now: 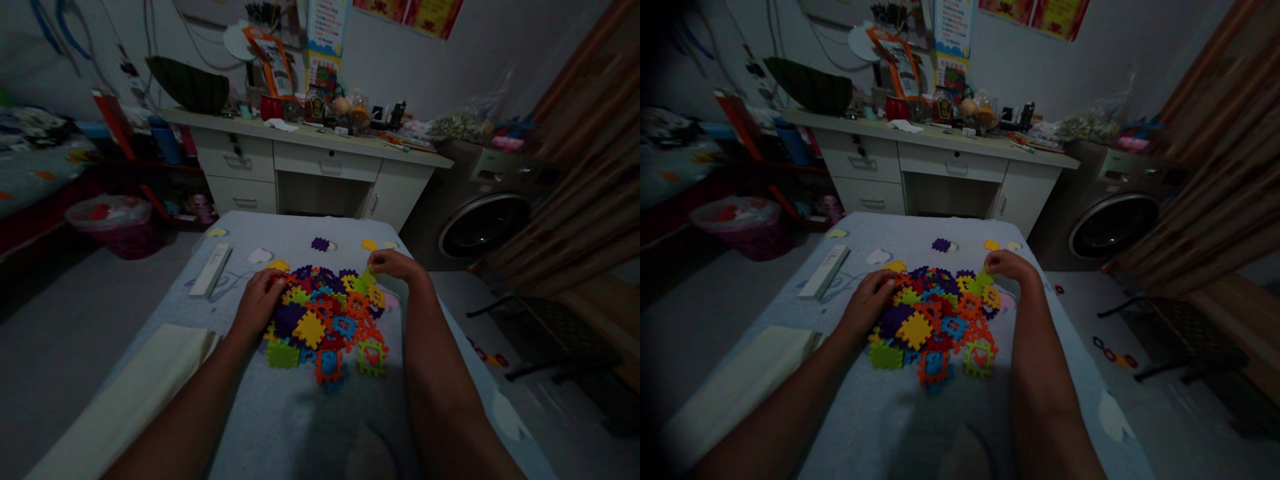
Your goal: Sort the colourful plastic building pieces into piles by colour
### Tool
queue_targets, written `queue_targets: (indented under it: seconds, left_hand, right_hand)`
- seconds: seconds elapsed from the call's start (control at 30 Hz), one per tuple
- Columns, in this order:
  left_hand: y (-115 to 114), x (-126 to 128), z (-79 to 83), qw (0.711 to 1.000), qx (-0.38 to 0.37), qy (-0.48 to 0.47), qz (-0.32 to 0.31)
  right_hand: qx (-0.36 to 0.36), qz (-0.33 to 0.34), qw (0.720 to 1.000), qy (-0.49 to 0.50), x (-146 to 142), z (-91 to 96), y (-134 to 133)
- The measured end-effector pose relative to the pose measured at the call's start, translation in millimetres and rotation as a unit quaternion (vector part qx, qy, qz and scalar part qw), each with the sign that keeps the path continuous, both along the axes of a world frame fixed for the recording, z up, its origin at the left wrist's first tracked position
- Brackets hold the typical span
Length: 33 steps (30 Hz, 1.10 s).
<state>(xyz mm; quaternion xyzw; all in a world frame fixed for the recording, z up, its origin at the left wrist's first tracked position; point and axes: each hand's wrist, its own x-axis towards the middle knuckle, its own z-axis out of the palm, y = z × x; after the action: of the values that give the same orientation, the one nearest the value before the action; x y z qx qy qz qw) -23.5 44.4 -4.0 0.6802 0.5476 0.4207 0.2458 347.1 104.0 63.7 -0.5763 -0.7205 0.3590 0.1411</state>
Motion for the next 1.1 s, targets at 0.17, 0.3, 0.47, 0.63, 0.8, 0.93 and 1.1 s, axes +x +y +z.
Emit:
queue_targets:
  seconds: [0.17, 0.3, 0.47, 0.63, 0.8, 0.93, 1.1]
  left_hand:
    - [-1, 1, 2.1, 1.000, -0.003, 0.002, 0.003]
    - [-1, 1, 2.3, 1.000, -0.005, 0.002, 0.004]
    - [0, 1, -0.4, 1.000, -0.006, -0.002, 0.001]
    - [1, 0, -0.8, 1.000, -0.016, -0.006, -0.001]
    - [0, 0, 0.1, 1.000, -0.008, 0.002, 0.005]
    - [1, -1, -3.1, 1.000, -0.012, 0.002, 0.004]
    - [3, -2, -7.9, 1.000, -0.013, 0.003, 0.008]
  right_hand:
    - [0.156, -0.178, 0.969, -0.074, 27, 1.3, -4]
    - [0.116, -0.186, 0.966, -0.141, 43, 0.4, -12]
    - [-0.023, -0.145, 0.976, -0.162, 46, 6.4, -17]
    - [0.007, -0.178, 0.967, -0.183, 44, 3.4, -14]
    - [0.000, -0.197, 0.960, -0.199, 37, -9.2, -13]
    - [-0.016, -0.171, 0.963, -0.206, 30, -7.5, -14]
    - [0.039, -0.072, 0.984, -0.155, 7, 10.5, -11]
